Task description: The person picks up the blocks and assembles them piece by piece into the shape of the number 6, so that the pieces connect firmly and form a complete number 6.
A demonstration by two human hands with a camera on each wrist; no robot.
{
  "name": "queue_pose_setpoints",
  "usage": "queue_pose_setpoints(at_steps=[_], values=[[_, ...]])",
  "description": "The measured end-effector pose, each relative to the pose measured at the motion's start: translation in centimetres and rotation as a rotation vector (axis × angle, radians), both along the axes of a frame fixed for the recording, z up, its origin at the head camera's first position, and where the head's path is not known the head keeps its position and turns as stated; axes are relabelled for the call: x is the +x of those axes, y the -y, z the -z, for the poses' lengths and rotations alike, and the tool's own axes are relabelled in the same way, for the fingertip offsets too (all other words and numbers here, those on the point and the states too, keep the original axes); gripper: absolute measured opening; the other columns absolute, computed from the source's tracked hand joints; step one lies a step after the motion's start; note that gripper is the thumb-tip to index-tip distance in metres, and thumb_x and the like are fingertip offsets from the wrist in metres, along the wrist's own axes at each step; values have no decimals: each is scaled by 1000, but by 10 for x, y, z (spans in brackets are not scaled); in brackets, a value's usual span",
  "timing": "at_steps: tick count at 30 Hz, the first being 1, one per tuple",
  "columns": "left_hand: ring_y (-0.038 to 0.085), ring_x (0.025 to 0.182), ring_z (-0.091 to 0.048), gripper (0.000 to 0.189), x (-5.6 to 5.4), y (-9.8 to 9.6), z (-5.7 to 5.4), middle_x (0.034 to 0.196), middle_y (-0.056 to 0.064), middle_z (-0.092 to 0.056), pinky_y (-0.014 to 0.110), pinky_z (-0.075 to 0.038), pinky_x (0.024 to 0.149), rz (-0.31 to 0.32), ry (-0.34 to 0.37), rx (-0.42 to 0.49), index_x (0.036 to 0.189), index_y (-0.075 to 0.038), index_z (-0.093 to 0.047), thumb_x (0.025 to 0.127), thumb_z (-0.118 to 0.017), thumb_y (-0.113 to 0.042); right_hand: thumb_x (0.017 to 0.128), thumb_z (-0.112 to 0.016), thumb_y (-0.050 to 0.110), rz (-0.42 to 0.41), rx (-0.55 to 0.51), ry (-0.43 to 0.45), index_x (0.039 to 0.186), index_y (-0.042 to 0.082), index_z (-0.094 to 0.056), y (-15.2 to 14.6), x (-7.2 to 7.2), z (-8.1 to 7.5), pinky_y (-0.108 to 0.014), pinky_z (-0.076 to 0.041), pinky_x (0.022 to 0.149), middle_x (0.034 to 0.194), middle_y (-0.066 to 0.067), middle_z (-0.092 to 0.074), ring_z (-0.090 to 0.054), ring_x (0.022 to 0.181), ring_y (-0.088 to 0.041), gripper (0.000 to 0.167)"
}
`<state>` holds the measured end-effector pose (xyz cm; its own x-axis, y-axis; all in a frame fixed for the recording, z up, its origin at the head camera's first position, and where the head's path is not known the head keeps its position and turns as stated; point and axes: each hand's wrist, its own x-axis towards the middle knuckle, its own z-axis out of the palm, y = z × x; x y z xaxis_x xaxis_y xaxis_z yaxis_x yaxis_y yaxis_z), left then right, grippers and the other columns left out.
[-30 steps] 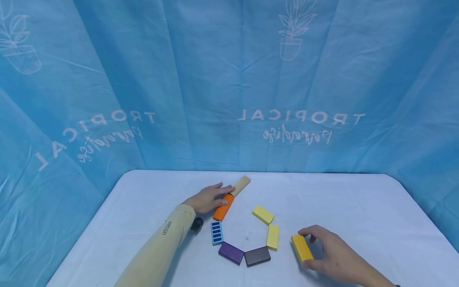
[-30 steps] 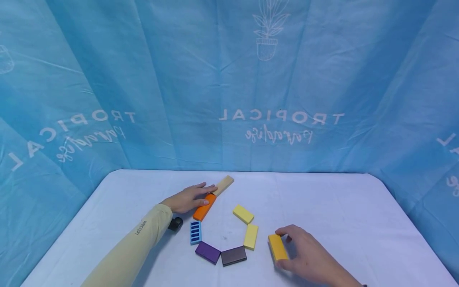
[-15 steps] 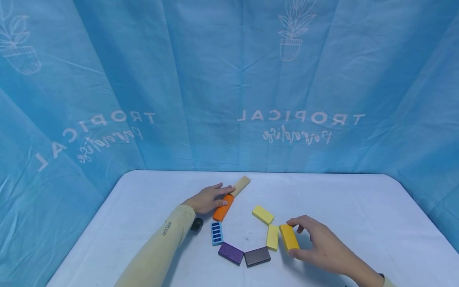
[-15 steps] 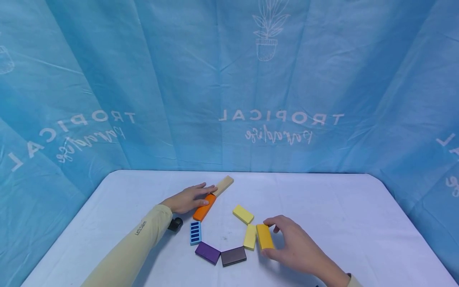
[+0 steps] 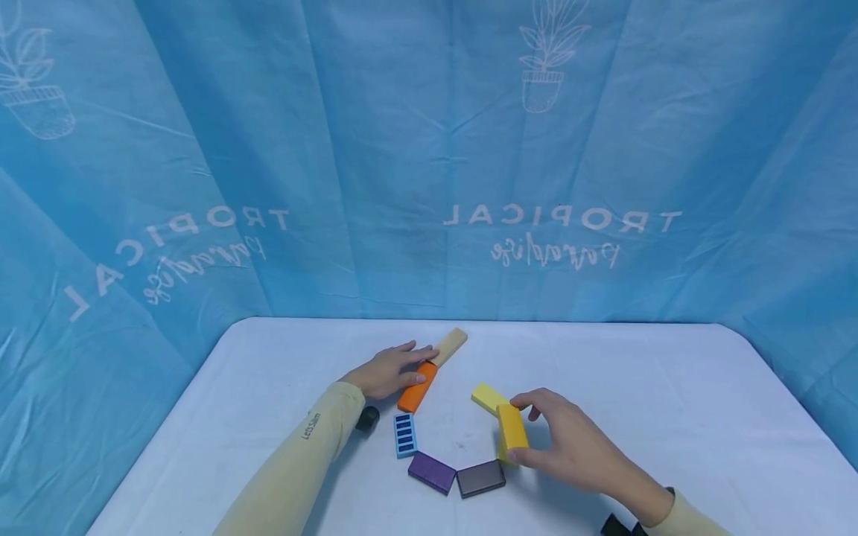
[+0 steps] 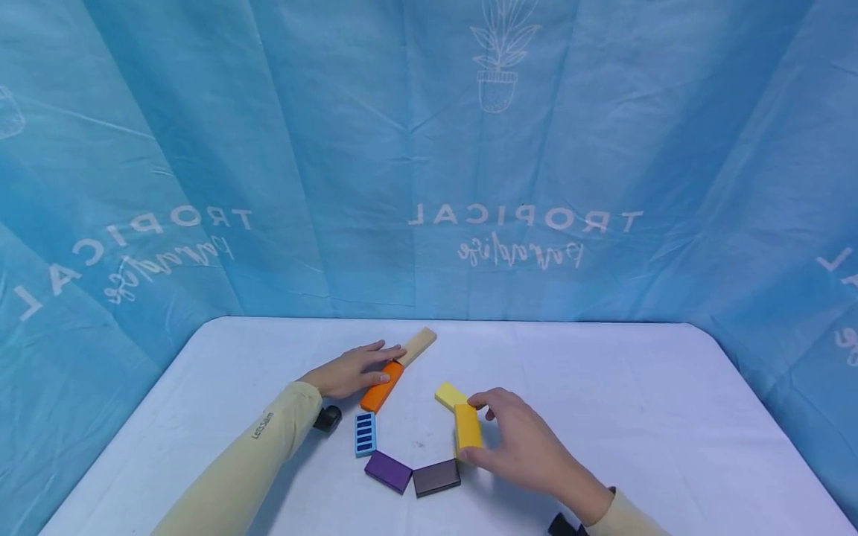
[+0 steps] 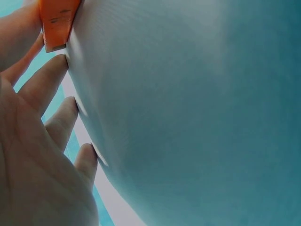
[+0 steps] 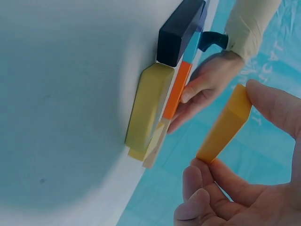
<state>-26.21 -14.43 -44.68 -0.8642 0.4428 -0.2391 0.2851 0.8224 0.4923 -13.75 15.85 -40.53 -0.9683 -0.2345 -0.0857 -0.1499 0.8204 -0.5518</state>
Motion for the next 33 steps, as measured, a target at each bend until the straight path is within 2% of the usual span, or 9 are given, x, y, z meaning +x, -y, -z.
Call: queue_pose_setpoints(at_steps=[15, 25, 33], values=[[36, 150, -25, 54, -1, 0, 0, 164, 6, -30, 61, -23, 117, 3, -10, -20, 154, -33, -42, 103, -57, -38, 72, -89, 46, -27, 18, -48, 123, 17, -67, 31, -15, 1, -33, -53, 77, 113, 5, -64, -59, 97, -15, 62], [37, 150, -25, 55, -2, -2, 0, 165, 7, -28, 64, -24, 116, -29, 8, -36, 154, -37, -41, 102, -57, -42, 74, -87, 48, -63, 32, -58, 124, 12, -67, 49, -25, 5, -42, -55, 87, 117, -3, -65, -60, 97, -17, 65], [38, 149, -26, 55, -2, -3, 0, 164, 7, -28, 66, -24, 114, -35, 17, -45, 154, -38, -41, 102, -57, -43, 77, -85, 48, -97, 30, -56, 124, 10, -67, 60, -32, 8, -43, -55, 89, 115, -5, -66, -58, 95, -18, 63]])
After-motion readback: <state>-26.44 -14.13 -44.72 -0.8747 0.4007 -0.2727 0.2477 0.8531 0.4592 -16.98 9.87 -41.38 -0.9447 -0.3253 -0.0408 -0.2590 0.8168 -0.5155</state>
